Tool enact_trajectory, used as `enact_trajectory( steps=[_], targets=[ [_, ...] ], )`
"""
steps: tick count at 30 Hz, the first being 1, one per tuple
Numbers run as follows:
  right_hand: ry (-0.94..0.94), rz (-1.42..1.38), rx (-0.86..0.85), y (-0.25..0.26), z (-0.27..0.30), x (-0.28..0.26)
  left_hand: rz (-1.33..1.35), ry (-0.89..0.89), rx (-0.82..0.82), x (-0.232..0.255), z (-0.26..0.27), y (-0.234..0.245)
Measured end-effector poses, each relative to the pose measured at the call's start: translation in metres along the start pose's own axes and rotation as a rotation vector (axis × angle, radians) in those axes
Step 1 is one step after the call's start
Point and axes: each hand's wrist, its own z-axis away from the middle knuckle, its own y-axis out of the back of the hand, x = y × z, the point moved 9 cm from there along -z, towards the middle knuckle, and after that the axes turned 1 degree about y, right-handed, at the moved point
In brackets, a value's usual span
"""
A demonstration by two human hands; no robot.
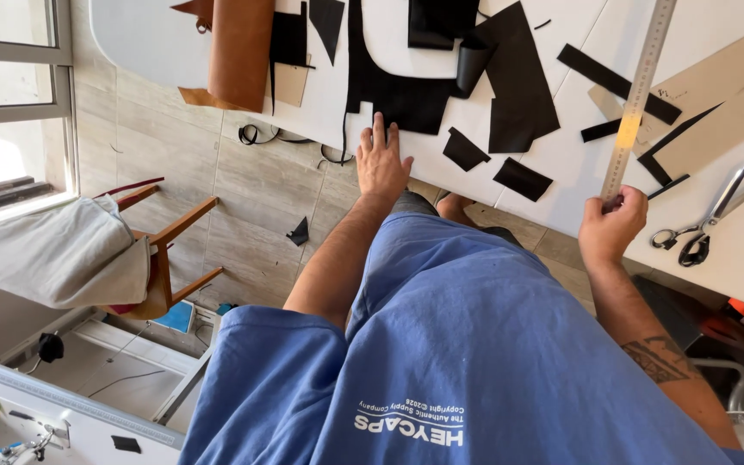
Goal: Sewing leather pieces together and cutting leather to size using scissors and a ruler.
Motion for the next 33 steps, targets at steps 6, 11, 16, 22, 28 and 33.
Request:
enact_trajectory(
  steps=[6,11,16,22,28,33],
  targets=[
    [0.118,-0.108,-0.037,-0.001,0.002,-0.038,0.099,0.055,-0.006,0.027,-0.004,-0.012],
    [0.251,-0.226,-0.080,-0.020,0.022,-0.049,0.137,0.063,-0.004,0.042,-0.008,-0.009],
    [0.224,-0.206,-0.151,-0.027,0.054,-0.072,0.097,0.015,0.071,0.036,-0.019,-0.016],
    [0.046,-0.170,-0.109,-0.032,0.095,-0.072,0.057,-0.193,0.191,0.002,-0.026,0.001],
    [-0.088,-0.152,-0.131,-0.045,0.118,-0.102,-0.042,-0.389,0.197,-0.051,-0.045,0.037],
    [-0.087,-0.056,-0.201,-0.049,0.120,-0.123,-0.056,-0.507,0.147,-0.085,-0.078,0.050]
  ],
)
